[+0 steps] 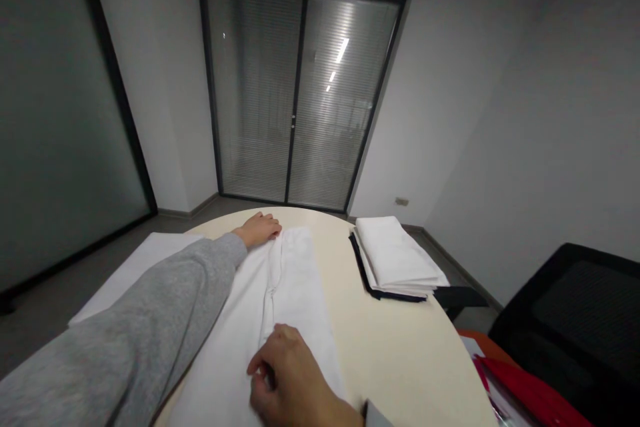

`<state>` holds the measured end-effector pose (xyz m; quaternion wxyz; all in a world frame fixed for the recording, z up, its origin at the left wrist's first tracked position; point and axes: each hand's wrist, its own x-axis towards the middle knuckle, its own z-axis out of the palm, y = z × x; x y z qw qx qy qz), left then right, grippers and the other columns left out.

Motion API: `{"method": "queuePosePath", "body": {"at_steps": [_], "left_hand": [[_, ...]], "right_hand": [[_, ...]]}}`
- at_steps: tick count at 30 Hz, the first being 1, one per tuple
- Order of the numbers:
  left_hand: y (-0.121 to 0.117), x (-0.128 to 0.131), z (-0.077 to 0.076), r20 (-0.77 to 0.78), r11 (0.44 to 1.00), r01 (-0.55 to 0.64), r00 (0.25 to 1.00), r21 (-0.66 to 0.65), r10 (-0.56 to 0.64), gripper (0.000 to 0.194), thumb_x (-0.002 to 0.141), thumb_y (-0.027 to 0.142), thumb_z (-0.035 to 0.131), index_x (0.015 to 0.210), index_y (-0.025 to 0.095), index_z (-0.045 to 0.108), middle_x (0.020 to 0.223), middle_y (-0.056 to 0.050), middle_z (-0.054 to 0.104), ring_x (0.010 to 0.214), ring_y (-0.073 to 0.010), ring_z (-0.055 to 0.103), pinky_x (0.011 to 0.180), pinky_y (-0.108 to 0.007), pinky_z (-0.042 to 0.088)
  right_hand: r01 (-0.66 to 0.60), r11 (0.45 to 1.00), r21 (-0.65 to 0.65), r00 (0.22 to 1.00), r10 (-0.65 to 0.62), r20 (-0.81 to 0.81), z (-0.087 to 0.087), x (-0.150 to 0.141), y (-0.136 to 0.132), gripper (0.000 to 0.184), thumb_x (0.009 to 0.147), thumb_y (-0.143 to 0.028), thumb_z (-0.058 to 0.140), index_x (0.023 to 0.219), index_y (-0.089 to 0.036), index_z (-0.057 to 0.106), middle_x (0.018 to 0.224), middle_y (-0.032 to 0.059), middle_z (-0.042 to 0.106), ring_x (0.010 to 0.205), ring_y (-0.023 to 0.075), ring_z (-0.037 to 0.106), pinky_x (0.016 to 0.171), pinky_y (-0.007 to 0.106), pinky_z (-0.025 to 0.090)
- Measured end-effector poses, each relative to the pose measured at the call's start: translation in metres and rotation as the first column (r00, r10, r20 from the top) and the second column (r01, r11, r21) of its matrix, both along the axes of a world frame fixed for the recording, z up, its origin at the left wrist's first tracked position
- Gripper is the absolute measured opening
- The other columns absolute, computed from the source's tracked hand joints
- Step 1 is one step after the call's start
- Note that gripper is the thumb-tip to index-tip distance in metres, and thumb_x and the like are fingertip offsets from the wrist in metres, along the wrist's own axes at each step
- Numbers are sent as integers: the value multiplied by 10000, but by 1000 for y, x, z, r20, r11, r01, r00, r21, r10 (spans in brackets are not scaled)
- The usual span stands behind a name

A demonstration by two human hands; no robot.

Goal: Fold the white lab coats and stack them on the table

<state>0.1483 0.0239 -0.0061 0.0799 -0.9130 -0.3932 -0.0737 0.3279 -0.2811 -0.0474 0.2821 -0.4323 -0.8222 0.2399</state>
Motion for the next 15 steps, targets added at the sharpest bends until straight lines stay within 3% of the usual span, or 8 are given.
{"method": "queuePosePath", "body": {"at_steps": [3,6,9,12,15], "left_hand": [[-6,11,-5,28,994,-104,994,43,103,80,875,169,644,915,220,691,1090,-117,706,1078,-307,587,920,-443,397],[-26,19,1,84,985,-135,988,106,126,235,872,96,582,1054,210,679,1235,-149,667,1196,-331,551,959,-463,386],[-60,16,17,73,993,110,991,30,-112,390,784,-2,545,1041,260,678,1202,-50,707,1185,-248,586,978,-382,393],[-97,1,31,48,898,401,916,-181,-399,452,724,-5,574,1027,309,693,1126,39,747,1143,-193,631,1050,-335,373],[-119,-13,39,-23,849,422,892,-317,-452,423,771,79,681,1099,346,711,1166,50,758,1143,-206,655,1171,-401,289]], "right_hand": [[2,999,35,1000,-1,-15,-3,-2,-1,279,693,-83,645,925,-189,761,880,61,687,989,225,609,955,313,473],[-9,998,61,1000,9,-9,-6,0,-1,296,683,-90,640,937,-184,759,884,65,683,985,231,606,945,320,476],[-9,997,78,1000,9,-10,-6,0,-2,297,696,-101,632,951,-188,756,871,57,678,975,226,603,923,310,476],[-25,994,103,1000,25,-3,-2,0,-6,290,710,-112,623,956,-192,753,857,48,681,963,222,599,933,316,465],[-18,993,118,1000,16,22,4,-1,-10,277,720,-116,610,944,-194,752,849,41,687,938,220,592,937,328,454]]}}
